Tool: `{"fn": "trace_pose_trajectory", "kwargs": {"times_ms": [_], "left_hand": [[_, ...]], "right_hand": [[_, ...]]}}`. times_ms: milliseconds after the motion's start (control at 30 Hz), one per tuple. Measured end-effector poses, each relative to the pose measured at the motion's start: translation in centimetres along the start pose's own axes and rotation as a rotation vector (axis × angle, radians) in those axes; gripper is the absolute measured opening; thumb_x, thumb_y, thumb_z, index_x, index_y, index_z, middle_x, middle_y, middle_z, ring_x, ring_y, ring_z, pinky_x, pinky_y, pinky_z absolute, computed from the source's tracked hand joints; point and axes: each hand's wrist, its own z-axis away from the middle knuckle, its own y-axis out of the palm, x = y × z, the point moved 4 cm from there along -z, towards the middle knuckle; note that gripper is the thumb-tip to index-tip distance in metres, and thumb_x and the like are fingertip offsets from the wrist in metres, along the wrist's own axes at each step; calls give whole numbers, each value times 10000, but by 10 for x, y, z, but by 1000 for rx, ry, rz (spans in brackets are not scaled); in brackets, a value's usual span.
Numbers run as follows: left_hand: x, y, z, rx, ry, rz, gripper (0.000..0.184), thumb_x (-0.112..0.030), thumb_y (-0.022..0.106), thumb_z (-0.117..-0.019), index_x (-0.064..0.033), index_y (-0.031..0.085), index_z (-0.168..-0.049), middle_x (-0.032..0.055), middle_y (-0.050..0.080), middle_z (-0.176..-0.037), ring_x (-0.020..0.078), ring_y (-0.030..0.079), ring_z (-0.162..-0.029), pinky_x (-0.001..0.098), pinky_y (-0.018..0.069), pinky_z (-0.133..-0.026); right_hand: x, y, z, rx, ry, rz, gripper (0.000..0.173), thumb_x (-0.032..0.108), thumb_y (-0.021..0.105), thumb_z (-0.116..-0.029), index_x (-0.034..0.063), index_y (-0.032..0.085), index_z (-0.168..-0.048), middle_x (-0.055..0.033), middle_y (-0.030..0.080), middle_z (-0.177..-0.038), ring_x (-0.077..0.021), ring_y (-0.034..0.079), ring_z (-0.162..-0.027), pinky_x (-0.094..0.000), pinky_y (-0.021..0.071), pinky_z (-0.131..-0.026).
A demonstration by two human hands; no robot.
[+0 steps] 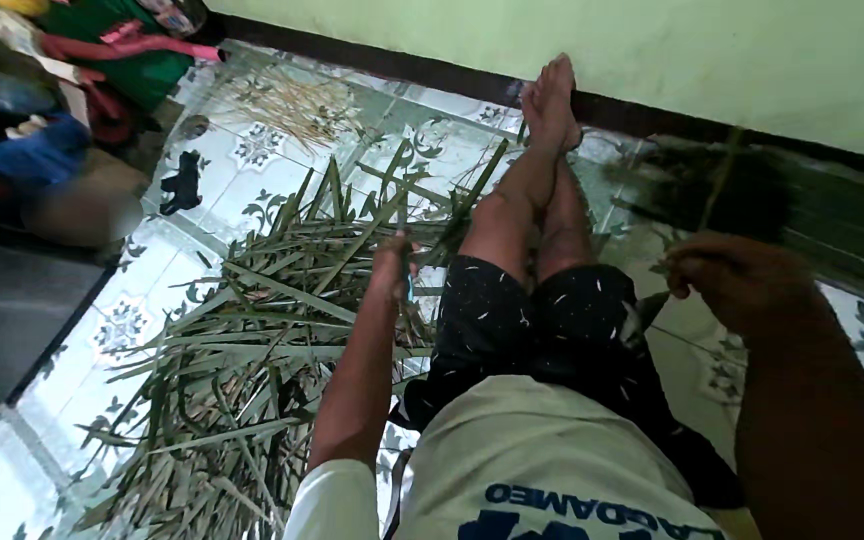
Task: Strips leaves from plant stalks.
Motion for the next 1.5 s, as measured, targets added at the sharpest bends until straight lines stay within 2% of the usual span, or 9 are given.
{"fn": "trace_pose_trajectory", "kwargs": {"times_ms": [133,233,433,600,700,833,1067,1200,1500], "left_hand": [[0,19,30,478,-53,80,381,-350,360,-1097,-175,551,-1378,22,684,-825,53,541,-492,196,484,-453],[39,8,-2,163,-98,-336,348,-308,420,-1111,-90,561,-1343,55,682,-917,75,535,-533,232,477,-479],[66,-36,7,216,-137,-1168,931,-370,741,-932,-61,195,-1620,296,533,-1430,433,557,-1300,610,444,-1086],[56,-81,14,128,-172,-1261,561,-440,572,-1032,-23,554,-1406,240,670,-1204,379,664,-1093,584,523,-964],[29,-82,31,-15,-62,-638,456,-388,390,-1113,-10,642,-1070,22,581,-693,104,519,-513,274,481,-480],[0,-71,52,39,0,-360,526,-416,328,-1119,-18,640,-976,36,649,-734,101,557,-510,250,501,-465],[0,-83,51,155,86,-1091,596,-257,752,-927,-49,523,-1437,150,685,-989,243,668,-840,473,570,-810],[2,-69,71,149,74,-551,290,-273,505,-1054,-40,678,-1045,-36,582,-652,17,432,-448,194,401,-420],[6,37,96,728,68,485,634,-683,637,-857,-248,653,-1319,-22,652,-692,61,553,-472,230,487,-447]], "right_hand": [[22,6,-8,-120,-39,-83,146,350,630,-999,277,667,-1121,141,699,-934,-33,675,-773,-248,602,-702],[24,24,-17,-145,-46,-85,97,259,635,-984,219,659,-1069,111,722,-982,-59,705,-801,-276,627,-718],[19,51,-29,-170,47,-64,151,118,572,-948,52,655,-1056,33,709,-848,-61,658,-643,-259,595,-610],[32,76,-44,-152,-29,-172,146,77,572,-969,39,635,-1094,-1,735,-876,-108,710,-699,-294,630,-652],[32,89,-51,-125,16,-174,142,59,566,-985,16,647,-1093,-54,742,-920,-151,729,-728,-336,646,-675],[24,105,-57,-97,115,-206,213,110,510,-1040,1,660,-1145,-81,748,-1008,-176,742,-813,-351,646,-745],[12,121,-67,-52,180,-203,258,111,489,-1057,-30,654,-1196,-103,722,-959,-142,713,-774,-308,619,-738],[5,130,-77,-85,251,-214,250,119,501,-1060,-36,631,-1208,-103,726,-973,-138,724,-796,-307,622,-753],[19,213,-59,152,275,-380,301,174,493,-1072,-18,644,-1247,-112,712,-1012,-141,694,-774,-321,602,-730]]}}
